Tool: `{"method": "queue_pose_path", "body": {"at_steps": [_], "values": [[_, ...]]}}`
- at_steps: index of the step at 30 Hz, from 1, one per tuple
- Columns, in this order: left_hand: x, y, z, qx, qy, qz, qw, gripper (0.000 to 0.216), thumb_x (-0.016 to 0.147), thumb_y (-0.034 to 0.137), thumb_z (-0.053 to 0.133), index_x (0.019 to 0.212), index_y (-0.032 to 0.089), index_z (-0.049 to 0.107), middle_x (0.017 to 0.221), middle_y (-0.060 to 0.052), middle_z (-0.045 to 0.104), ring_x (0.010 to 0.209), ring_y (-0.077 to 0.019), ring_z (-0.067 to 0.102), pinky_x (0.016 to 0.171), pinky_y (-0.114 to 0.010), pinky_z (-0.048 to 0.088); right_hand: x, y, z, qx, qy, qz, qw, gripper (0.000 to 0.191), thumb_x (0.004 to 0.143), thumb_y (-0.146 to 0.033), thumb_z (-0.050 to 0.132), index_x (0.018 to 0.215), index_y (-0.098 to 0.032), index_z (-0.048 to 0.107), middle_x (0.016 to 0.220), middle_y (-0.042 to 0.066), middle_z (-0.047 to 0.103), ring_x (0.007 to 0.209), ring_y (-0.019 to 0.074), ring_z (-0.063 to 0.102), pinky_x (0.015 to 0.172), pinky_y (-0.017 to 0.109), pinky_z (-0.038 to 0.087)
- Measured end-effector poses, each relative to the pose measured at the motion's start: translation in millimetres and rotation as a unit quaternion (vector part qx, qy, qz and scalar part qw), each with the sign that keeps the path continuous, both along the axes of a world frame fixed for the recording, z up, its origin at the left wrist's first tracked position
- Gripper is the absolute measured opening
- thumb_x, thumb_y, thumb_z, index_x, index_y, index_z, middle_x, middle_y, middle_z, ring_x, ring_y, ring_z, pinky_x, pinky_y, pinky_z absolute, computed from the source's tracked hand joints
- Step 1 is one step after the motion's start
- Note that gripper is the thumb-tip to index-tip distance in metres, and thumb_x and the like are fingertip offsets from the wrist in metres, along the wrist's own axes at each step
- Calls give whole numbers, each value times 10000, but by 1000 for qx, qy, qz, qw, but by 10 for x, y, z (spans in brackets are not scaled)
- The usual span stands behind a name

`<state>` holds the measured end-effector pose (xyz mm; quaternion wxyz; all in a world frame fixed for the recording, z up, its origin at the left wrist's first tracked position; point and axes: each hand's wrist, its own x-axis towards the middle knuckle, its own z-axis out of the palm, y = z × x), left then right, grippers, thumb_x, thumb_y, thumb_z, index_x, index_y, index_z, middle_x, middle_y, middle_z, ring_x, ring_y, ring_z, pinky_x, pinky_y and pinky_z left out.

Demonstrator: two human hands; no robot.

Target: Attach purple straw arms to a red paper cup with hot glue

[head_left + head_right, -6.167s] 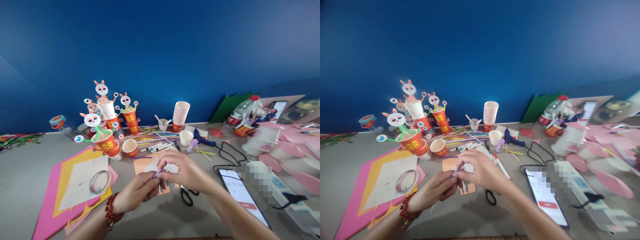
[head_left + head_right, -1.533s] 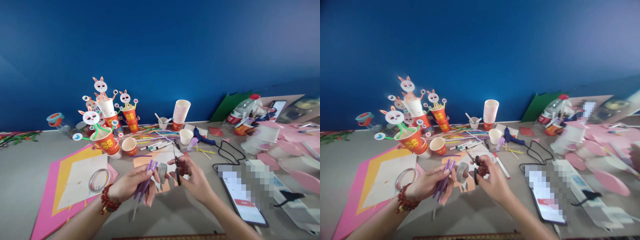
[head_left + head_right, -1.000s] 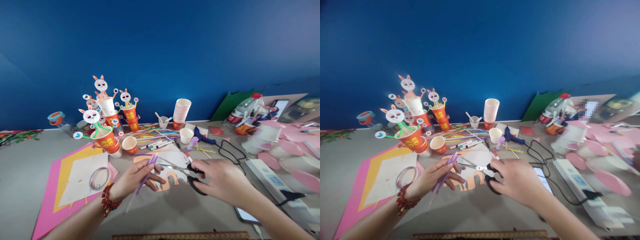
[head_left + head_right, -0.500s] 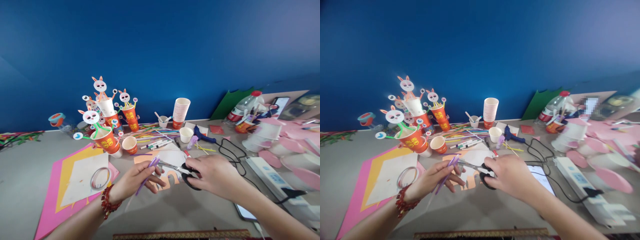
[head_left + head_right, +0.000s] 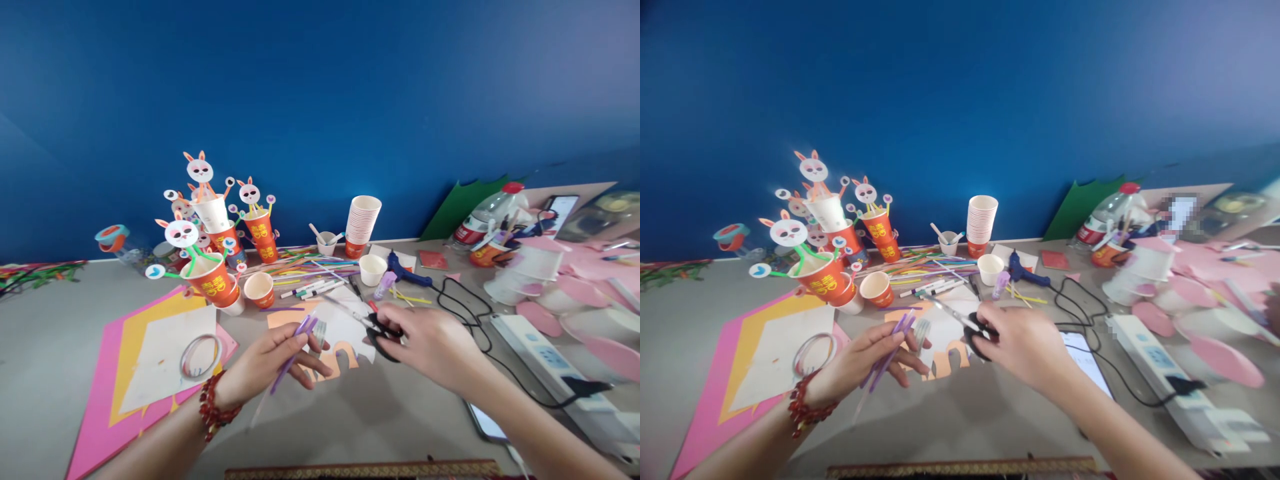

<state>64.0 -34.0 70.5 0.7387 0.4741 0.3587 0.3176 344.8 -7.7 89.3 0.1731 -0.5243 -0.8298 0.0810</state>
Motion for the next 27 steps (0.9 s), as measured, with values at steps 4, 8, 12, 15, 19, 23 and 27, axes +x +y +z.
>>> {"method": "queue_pose_path", "body": {"at_steps": [4, 8, 12, 15, 19, 23, 27], "values": [[42, -30, -19, 6, -9, 14, 1000, 313, 969, 419, 504, 994, 124, 607, 933, -162, 747, 952, -280, 733, 714, -329, 595, -210, -61, -162, -134, 291, -47, 946, 181, 802, -347, 663, 832, -231, 527, 751, 15, 659, 567, 146, 539, 507, 249, 377], [116, -72, -40, 53, 3, 14, 998, 318, 968, 431, 499, 1004, 143, 630, 979, -141, 742, 977, -265, 719, 755, -337, 592, -565, -181, -363, -261, 525, -29, 809, 335, 730, -398, 753, 910, -225, 529, 918, 41, 651, 720, 168, 597, 582, 256, 479], [151, -123, -39, 139, 73, 37, 987, 319, 991, 391, 463, 1124, 171, 652, 1082, -119, 722, 910, -209, 719, 788, -302, 577, -777, -230, -410, -259, 607, -45, 750, 371, 707, -417, 774, 930, -225, 547, 916, 32, 618, 697, 150, 548, 575, 242, 469], [148, -150, -42, 155, 79, 44, 984, 320, 1002, 367, 441, 1166, 183, 645, 1087, -105, 722, 864, -189, 718, 800, -299, 576, -815, -229, -384, -226, 607, -50, 760, 343, 717, -372, 767, 927, -234, 535, 864, 5, 582, 656, 135, 517, 561, 237, 457], [152, -168, -60, 138, 56, 44, 988, 331, 1002, 369, 432, 1151, 172, 654, 1072, -103, 721, 903, -211, 715, 816, -322, 583, -839, -265, -363, -133, 581, -50, 801, 319, 734, -219, 739, 959, -252, 515, 942, 7, 593, 632, 115, 502, 564, 243, 452], [164, -172, -66, 133, 50, 45, 989, 321, 997, 374, 443, 1129, 192, 672, 1083, -89, 723, 925, -212, 712, 794, -298, 586, -877, -296, -368, -103, 559, -33, 822, 269, 758, -180, 692, 948, -251, 515, 942, 21, 632, 639, 127, 529, 615, 282, 478], [172, -179, -44, 143, 66, 42, 987, 328, 1003, 368, 431, 1160, 197, 664, 1082, -84, 729, 883, -194, 719, 783, -275, 584, -908, -258, -388, -92, 552, -57, 826, 227, 767, -191, 690, 888, -239, 504, 823, 10, 639, 644, 141, 556, 602, 274, 465]]}}
